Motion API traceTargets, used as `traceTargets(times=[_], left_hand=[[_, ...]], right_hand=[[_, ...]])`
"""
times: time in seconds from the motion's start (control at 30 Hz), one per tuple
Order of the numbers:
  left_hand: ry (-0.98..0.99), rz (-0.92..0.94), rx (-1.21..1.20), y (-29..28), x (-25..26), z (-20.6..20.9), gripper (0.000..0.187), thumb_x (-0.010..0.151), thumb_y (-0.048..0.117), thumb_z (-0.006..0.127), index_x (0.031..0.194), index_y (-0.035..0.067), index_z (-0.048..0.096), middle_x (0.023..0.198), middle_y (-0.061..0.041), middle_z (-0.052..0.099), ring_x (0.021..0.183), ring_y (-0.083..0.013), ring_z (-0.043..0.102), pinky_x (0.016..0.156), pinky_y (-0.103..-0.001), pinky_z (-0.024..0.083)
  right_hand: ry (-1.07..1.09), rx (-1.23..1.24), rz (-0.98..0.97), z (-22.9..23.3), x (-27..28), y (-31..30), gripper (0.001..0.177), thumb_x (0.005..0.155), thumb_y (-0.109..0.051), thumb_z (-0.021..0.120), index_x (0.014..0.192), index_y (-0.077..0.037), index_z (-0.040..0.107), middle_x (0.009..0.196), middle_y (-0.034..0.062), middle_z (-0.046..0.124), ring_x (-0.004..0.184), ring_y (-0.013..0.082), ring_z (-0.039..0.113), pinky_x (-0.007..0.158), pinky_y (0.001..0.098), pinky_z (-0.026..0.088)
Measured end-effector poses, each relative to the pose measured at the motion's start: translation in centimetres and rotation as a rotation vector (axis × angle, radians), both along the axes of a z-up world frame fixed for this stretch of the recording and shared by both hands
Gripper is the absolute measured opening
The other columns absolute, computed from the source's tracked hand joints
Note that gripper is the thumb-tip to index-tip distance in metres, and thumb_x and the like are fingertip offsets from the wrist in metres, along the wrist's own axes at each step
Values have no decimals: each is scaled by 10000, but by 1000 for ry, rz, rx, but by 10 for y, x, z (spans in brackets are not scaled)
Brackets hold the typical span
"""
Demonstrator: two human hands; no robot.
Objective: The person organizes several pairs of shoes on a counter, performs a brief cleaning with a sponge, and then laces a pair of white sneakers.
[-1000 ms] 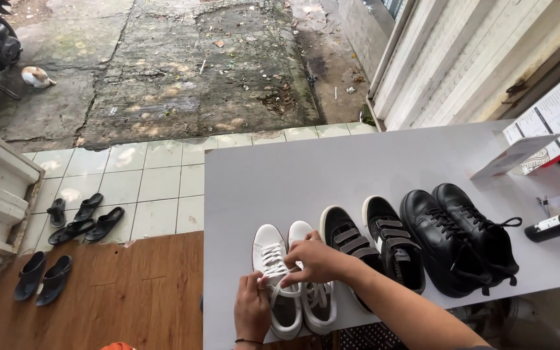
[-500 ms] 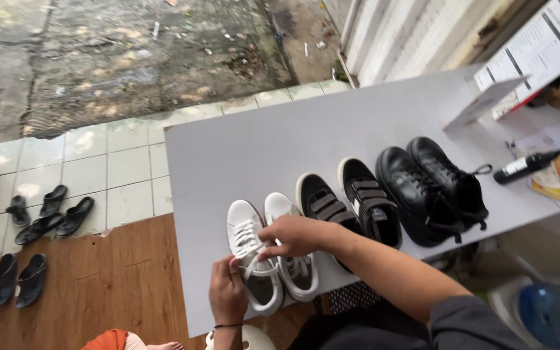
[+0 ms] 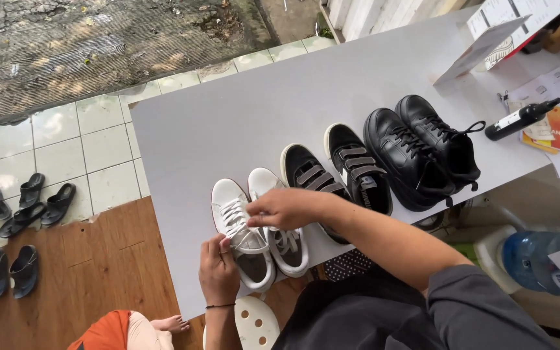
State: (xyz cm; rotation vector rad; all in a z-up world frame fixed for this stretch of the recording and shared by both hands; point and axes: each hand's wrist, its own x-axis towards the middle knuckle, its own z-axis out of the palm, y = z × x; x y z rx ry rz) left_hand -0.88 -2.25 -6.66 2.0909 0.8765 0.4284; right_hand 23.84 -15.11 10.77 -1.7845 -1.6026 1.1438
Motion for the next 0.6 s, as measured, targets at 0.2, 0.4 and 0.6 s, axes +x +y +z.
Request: traceTargets(times=[0.2,0.4,0.6], left_hand=[[-28,39,38,0,-2,-4,350,1245,426,436,1290,221,716,1160,-43,724,995,-304,718,789,-465,587],[-111,-56,146,0,2,29,293,1193,339,601,1165,94,759,1130,-97,730,913,-255,716,789,-414,587],[95,-46,5,11,1,43,234,1002,274,744,1151,109,818,1122,-54,748,965,-205,746,860,-408,605]], right_hand=[[-637,-195,-151,17,31,-13,734,1045,-839,672,783,-158,598,719,32,696,669,288,655,594,468,445],[-407,-42,-153,29,-3,-9,435,1104,-596,707,1035,-169,756,1080,11,784,994,206,728,919,396,587],[-726,257,-204,-79,-42,15,413,1010,-546,847,1156,-163,794,1127,71,810,1065,320,737,886,508,573]])
